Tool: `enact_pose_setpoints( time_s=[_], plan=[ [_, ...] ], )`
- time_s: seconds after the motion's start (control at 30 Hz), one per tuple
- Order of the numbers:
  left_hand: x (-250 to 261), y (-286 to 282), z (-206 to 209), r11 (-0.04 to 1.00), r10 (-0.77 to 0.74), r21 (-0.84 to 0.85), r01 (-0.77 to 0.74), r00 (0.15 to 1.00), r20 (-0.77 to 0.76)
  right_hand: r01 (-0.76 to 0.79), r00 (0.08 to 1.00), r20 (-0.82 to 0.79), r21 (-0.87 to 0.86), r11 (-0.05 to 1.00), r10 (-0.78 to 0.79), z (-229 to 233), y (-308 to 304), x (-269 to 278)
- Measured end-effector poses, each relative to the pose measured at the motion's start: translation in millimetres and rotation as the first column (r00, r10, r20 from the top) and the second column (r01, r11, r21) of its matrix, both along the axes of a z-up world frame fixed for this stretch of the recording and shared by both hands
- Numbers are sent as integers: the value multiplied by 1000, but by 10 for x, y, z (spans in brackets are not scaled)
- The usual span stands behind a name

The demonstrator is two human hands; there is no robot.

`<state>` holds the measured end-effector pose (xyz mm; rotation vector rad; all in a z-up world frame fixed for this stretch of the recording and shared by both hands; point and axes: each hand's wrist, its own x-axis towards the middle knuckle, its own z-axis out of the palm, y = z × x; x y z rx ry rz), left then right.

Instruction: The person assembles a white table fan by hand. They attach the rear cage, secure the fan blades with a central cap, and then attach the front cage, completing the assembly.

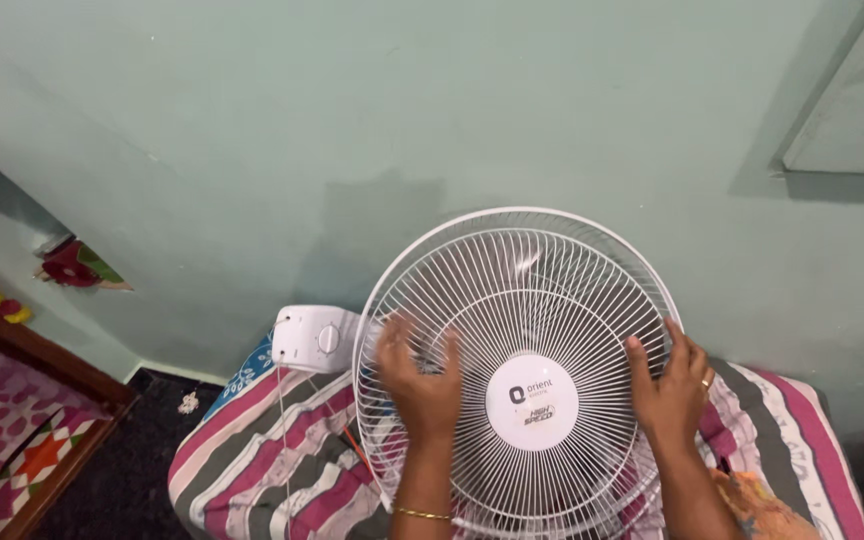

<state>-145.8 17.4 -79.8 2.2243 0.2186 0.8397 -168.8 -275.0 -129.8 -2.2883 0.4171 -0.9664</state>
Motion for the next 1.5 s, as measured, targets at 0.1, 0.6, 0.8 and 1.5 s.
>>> enact_pose_setpoints(
  time_s=[0.1,0.6,0.8,1.5],
  plan=[
    [-146,304,-282,959,280,24,-281,942,-186,61,993,-102,39,997,-57,6,33,16],
    [-99,441,-97,939,324,-12,-345,893,-313,203,960,-227,175,964,-161,430,219,267],
    [-93,339,-76,954,275,-24,-297,908,-316,244,954,-221,176,954,-203,380,140,277],
    [26,200,-151,927,364,4,-376,894,-262,185,966,-198,71,980,-168,413,165,341]
  ],
)
